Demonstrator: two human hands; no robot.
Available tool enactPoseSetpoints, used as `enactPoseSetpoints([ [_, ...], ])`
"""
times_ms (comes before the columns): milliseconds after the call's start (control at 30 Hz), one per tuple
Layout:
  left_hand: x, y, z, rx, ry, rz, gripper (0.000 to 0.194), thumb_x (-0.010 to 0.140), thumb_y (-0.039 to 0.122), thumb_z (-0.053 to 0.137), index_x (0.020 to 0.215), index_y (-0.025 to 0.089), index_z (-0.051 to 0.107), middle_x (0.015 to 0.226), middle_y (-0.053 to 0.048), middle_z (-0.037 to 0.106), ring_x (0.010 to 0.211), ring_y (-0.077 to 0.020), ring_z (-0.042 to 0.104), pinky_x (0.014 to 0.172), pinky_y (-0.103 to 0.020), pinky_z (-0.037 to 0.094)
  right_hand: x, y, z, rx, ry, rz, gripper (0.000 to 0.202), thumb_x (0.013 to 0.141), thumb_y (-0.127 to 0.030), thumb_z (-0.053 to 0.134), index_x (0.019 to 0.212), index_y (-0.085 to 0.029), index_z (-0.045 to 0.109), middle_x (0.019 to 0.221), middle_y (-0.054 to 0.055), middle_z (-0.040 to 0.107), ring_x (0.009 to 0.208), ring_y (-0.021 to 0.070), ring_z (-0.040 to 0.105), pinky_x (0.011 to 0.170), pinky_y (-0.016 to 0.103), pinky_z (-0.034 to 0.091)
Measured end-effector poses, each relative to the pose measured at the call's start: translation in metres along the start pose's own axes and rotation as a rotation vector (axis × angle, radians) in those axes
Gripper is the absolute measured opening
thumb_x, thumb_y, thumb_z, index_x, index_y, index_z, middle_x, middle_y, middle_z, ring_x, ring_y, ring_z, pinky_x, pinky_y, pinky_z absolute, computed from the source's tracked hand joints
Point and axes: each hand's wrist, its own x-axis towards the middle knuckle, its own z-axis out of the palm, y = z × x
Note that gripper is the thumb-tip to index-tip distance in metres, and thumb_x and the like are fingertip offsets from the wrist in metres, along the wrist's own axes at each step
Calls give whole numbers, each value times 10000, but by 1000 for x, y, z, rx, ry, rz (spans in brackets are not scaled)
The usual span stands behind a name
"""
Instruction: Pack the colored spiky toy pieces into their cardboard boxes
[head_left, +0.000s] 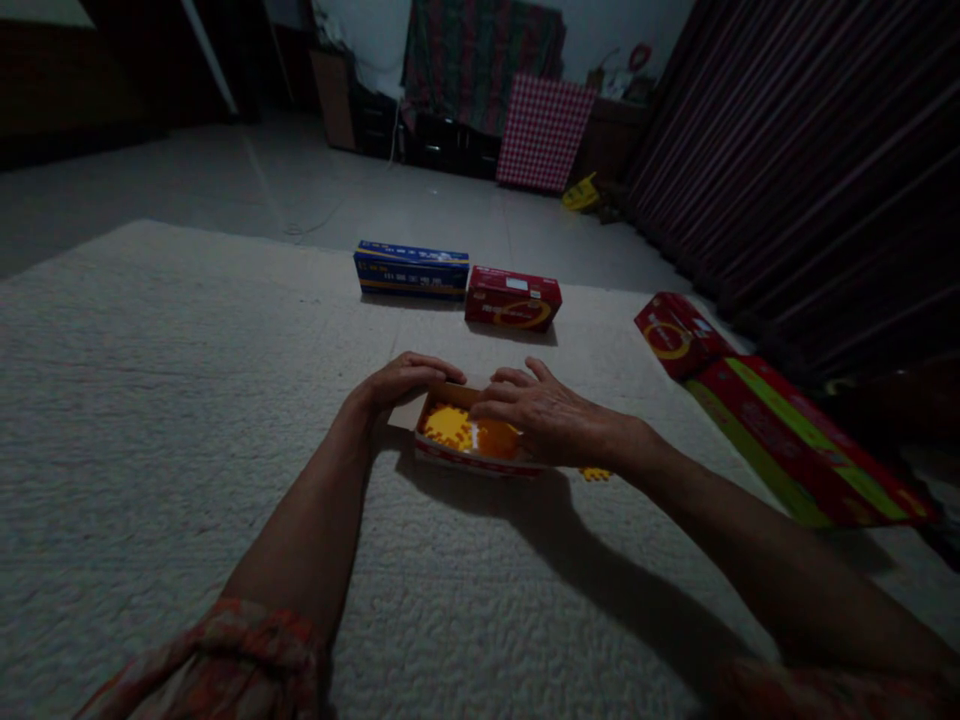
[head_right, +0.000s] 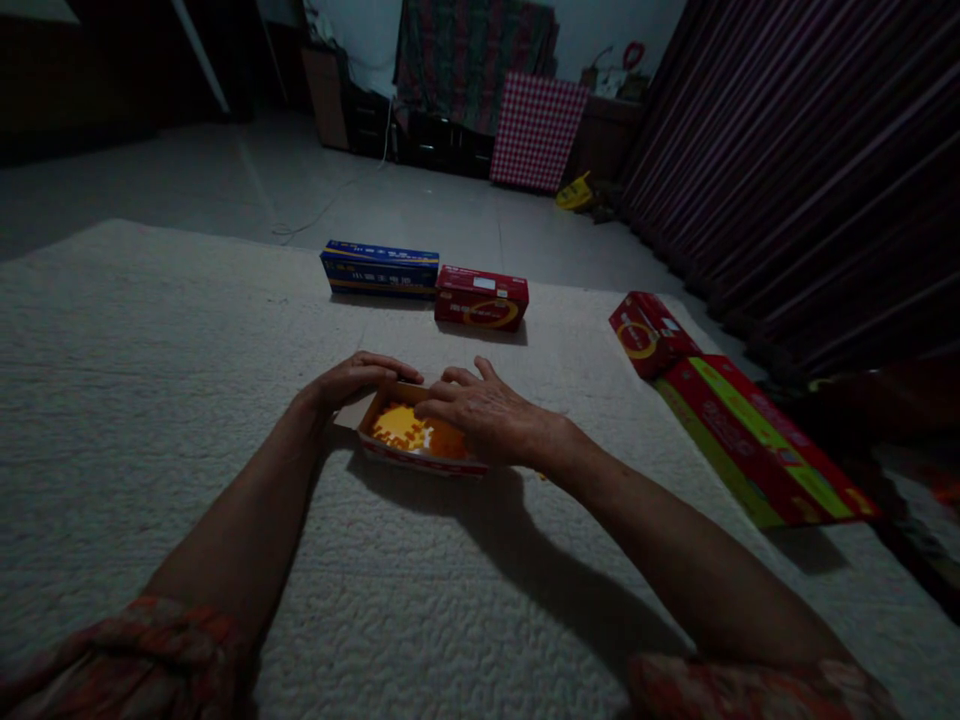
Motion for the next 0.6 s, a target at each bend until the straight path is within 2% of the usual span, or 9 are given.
enactPoseSetpoints([
  [267, 0, 0, 1, -17, 21, -7, 219, 722, 247, 714, 897, 178, 827, 1008, -105, 799, 991, -250, 694, 973, -422, 488, -1, -1, 7, 20, -50, 51, 614, 820, 21, 563, 1349, -290, 571, 1407, 72, 589, 1380, 342, 379, 1120, 663, 214],
  [367, -1, 0, 1, -4, 26, 2, 225, 708, 258, 727, 891, 175, 829, 992, -104, 802, 994, -254, 694, 986, -413, 481, -9, -1, 5, 49, -7, 56, 596, 815, 0, 583, 1340, -280, 572, 1434, 81, 564, 1392, 350, 361, 1105, 640, 240],
  [500, 0, -1, 0, 41, 24, 12, 216, 719, 254, 713, 887, 187, 831, 996, -98, 805, 995, -246, 695, 990, -399, 479, -34, 7, -2, 99, 223, 91, 448, 837, -82, 585, 1258, -233, 604, 1337, 119, 595, 1274, 321, 484, 1052, 548, 336],
  [600, 1, -1, -1, 56, 35, 17, 202, 733, 242, 698, 880, 198, 831, 997, -97, 805, 990, -245, 697, 986, -408, 487, -62, 23, 3, 142, 486, 279, 345, 851, -102, 529, 1158, -218, 636, 1210, 123, 630, 1165, 296, 562, 1006, 485, 406],
])
